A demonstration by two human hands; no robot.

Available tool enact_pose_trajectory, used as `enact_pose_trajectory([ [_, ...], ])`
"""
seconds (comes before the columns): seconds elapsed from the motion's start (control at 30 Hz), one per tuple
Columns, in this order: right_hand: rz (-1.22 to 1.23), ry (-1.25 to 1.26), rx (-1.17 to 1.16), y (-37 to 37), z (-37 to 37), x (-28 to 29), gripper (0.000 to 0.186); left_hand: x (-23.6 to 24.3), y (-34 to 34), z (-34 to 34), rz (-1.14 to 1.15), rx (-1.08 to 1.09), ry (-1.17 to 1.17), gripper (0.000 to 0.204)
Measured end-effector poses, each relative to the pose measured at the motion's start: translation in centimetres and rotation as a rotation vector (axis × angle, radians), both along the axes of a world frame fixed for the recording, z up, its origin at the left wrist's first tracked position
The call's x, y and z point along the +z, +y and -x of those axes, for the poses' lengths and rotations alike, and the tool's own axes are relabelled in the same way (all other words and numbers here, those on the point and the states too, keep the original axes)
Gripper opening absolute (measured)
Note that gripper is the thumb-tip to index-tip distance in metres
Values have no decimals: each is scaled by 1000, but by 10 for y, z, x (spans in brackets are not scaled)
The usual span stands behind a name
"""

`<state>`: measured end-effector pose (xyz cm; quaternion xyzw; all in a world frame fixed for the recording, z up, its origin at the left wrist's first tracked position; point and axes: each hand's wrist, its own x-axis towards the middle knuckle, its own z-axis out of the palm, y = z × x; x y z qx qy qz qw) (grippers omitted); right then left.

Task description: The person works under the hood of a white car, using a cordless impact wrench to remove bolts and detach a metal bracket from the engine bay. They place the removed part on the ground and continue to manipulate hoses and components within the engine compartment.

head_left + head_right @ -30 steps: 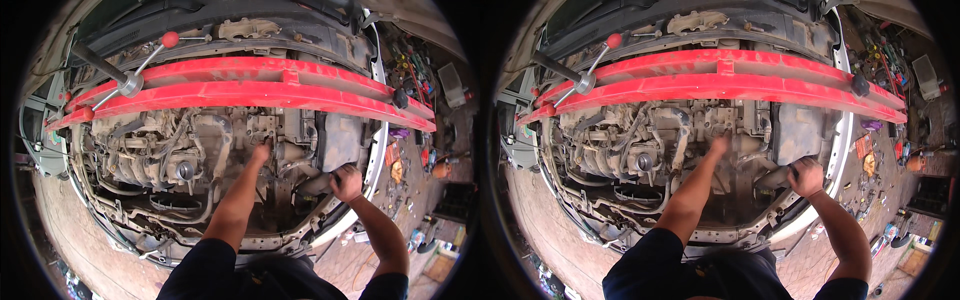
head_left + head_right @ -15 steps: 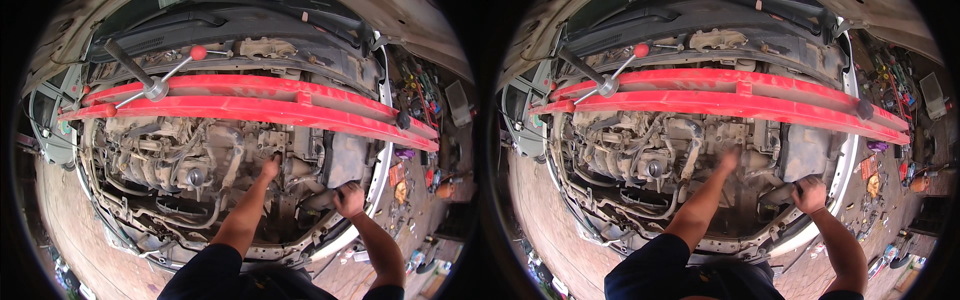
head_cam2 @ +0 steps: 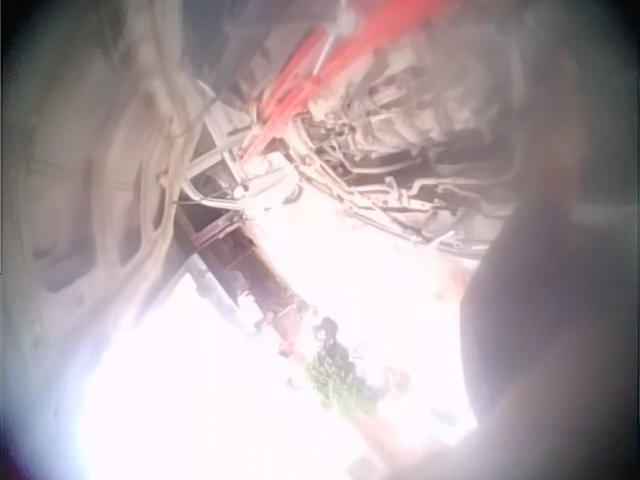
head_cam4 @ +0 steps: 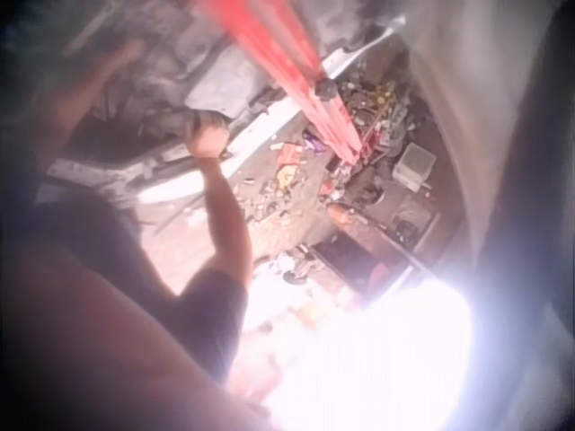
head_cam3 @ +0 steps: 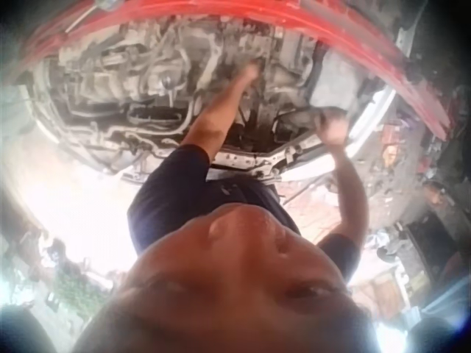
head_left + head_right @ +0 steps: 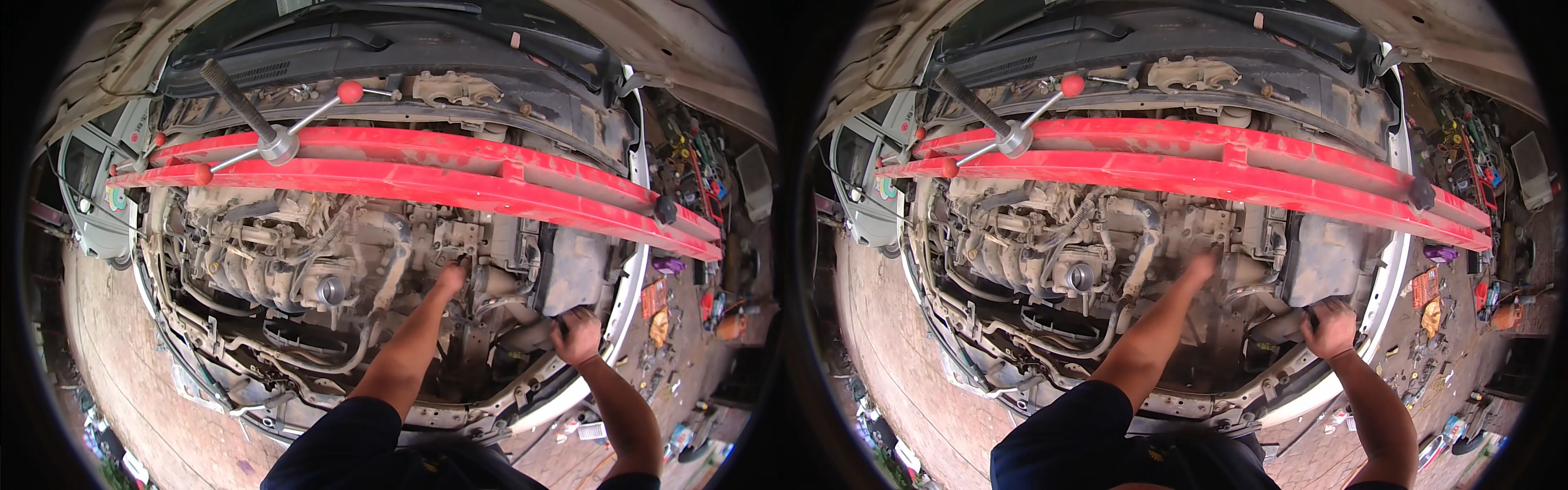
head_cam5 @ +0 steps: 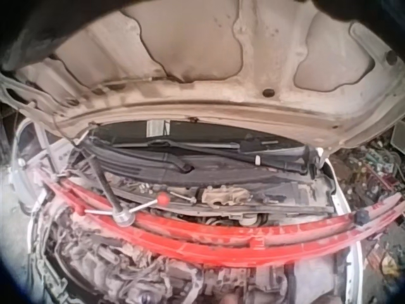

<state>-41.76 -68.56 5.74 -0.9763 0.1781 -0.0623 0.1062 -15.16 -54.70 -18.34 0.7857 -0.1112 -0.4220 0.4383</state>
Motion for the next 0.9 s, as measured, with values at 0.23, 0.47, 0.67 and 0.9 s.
enact_pose_trajectory([
  [0.23,-26,-19,-9,2,-6,5,17,-38,6,6,129,39,-47,56],
  [0.47,-40,-43,2,2,-8,6,16,-34,1,7,32,280,23,58],
  [0.67,-30,21,-6,4,-13,5,17,-30,12,-10,27,81,72,58],
  [0.9,-30,-23,-18,3,-6,5,17,16,6,9,216,282,188,58],
])
